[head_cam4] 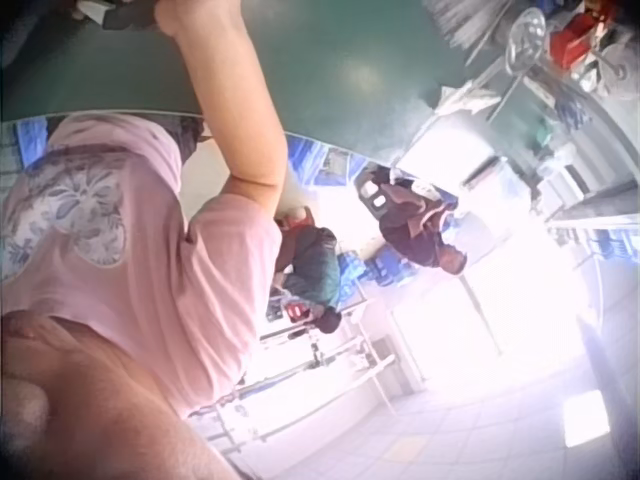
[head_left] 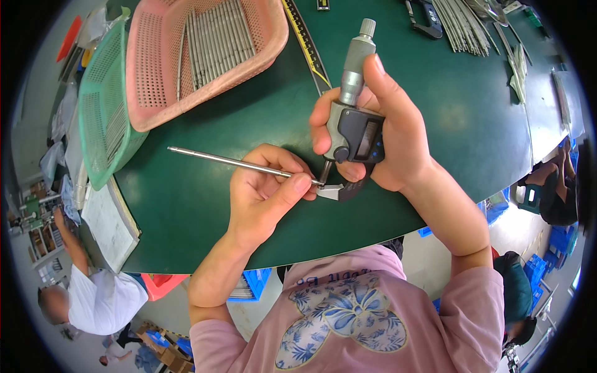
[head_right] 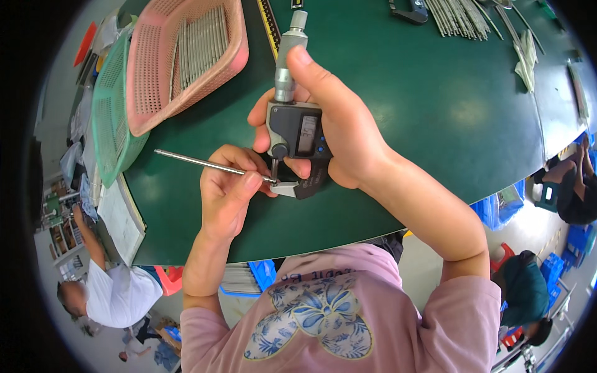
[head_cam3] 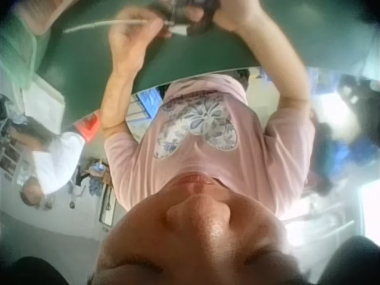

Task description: The person uses a digital caliper to measure the diameter of multiple metal rods. They pick up a rod, measure it, and place it into a pink basket. The person repeats this process for several rods, occasionally adjusting the pile of rods on the table.

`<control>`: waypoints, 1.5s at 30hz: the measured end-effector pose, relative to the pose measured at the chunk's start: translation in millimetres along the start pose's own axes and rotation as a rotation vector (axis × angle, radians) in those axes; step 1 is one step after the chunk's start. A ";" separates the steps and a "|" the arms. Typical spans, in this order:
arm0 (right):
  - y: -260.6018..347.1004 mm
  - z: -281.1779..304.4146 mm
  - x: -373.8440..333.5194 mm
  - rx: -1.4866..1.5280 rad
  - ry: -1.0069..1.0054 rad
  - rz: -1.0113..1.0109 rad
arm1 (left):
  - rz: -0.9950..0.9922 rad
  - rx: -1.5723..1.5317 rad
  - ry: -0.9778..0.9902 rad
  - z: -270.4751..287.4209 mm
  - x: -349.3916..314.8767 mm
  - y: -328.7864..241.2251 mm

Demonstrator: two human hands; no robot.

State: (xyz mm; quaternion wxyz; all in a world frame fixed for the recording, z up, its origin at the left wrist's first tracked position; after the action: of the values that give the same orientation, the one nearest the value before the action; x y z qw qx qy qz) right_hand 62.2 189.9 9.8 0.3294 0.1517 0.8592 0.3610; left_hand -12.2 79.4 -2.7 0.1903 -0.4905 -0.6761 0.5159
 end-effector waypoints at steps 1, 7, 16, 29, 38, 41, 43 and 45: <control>-1.2 -0.1 0.3 0.019 -0.006 -0.030 | -0.006 -0.002 0.010 -0.4 0.3 -1.3; -5.0 -0.1 1.3 0.098 0.022 -0.123 | 0.004 -0.061 0.022 -3.4 -0.6 -3.2; -9.8 2.2 1.8 0.112 0.004 -0.159 | 0.011 -0.050 0.043 -1.3 -0.7 1.0; -4.5 1.0 -0.1 0.012 -0.013 -0.072 | 0.045 0.018 0.040 -4.1 -1.3 3.2; -4.3 0.5 -1.2 0.017 -0.024 -0.099 | -0.007 -0.008 0.055 -3.5 -0.9 1.7; -6.1 0.4 -0.1 0.084 0.010 -0.105 | -0.007 -0.021 0.053 -3.1 -0.6 1.5; -7.0 0.4 0.0 0.097 0.010 -0.113 | -0.006 -0.024 0.053 -2.5 -0.7 2.3; -7.3 0.9 -0.4 0.092 0.000 -0.117 | -0.004 -0.020 0.055 -3.1 -0.9 1.4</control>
State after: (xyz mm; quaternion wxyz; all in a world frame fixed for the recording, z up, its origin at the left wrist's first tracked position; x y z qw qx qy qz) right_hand 63.0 185.1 4.3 0.3427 0.1163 0.8821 0.3014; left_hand -8.7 80.2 -2.4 0.2050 -0.5051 -0.6765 0.4952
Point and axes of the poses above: each hand's wrist, its own x-axis towards the middle knuckle, its own z-axis out of the back of the hand, y = z × x, the point moved 7 cm from there along x, towards the middle knuckle, and after that the axes turned 11 degrees about -y, right-handed, at the moved point
